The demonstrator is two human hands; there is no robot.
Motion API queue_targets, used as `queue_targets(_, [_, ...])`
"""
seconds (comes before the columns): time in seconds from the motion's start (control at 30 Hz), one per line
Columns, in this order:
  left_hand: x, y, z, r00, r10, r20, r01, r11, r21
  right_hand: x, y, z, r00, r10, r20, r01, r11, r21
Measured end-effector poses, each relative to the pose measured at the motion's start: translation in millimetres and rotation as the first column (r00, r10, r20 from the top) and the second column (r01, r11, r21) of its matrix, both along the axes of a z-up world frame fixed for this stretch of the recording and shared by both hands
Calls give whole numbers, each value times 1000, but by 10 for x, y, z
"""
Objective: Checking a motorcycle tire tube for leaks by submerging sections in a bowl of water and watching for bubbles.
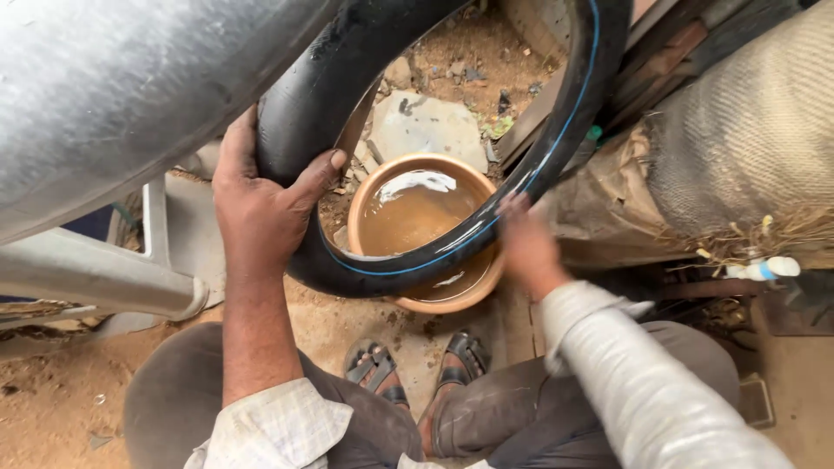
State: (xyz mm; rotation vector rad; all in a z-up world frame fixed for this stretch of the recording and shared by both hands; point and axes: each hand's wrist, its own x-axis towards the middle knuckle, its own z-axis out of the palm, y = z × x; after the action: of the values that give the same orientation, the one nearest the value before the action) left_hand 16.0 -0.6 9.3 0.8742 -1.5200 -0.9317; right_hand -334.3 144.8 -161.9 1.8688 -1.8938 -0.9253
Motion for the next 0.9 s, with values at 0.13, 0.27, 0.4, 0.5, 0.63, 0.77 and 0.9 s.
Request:
queue_targets(0.13, [-62, 17, 40, 997, -40, -65, 40, 999, 6, 1211, 284, -563, 823, -197, 533, 84, 970, 228])
queue_targets(0.27, [-41, 23, 18, 997, -59, -59, 58, 998, -19, 1892, 255, 215, 267, -399, 877, 119, 917, 381])
queue_targets(0.4, [-51, 36, 91, 997, -62, -35, 60, 997, -51, 649, 386, -839, 812, 133, 568, -217, 973, 82])
queue_targets(0.5, [-63, 25, 149, 996, -73, -47, 71, 997, -30, 379, 4, 755, 952, -242, 189, 142, 893, 426])
queue_targets(0.63, [-49, 49, 78, 992, -90, -86, 90, 996, -2, -341, 68, 104, 998, -28, 56, 28, 1000, -1])
queue_targets(0.77, [-39, 25, 90, 994, -73, -77, 72, 997, -15, 300, 297, -924, 937, 101, 334, -48, 985, -165])
queue_targets(0.9, [-62, 10, 34, 998, -49, -35, 48, 999, -18, 1891, 242, -82, 275, -94, 957, 146, 988, 55])
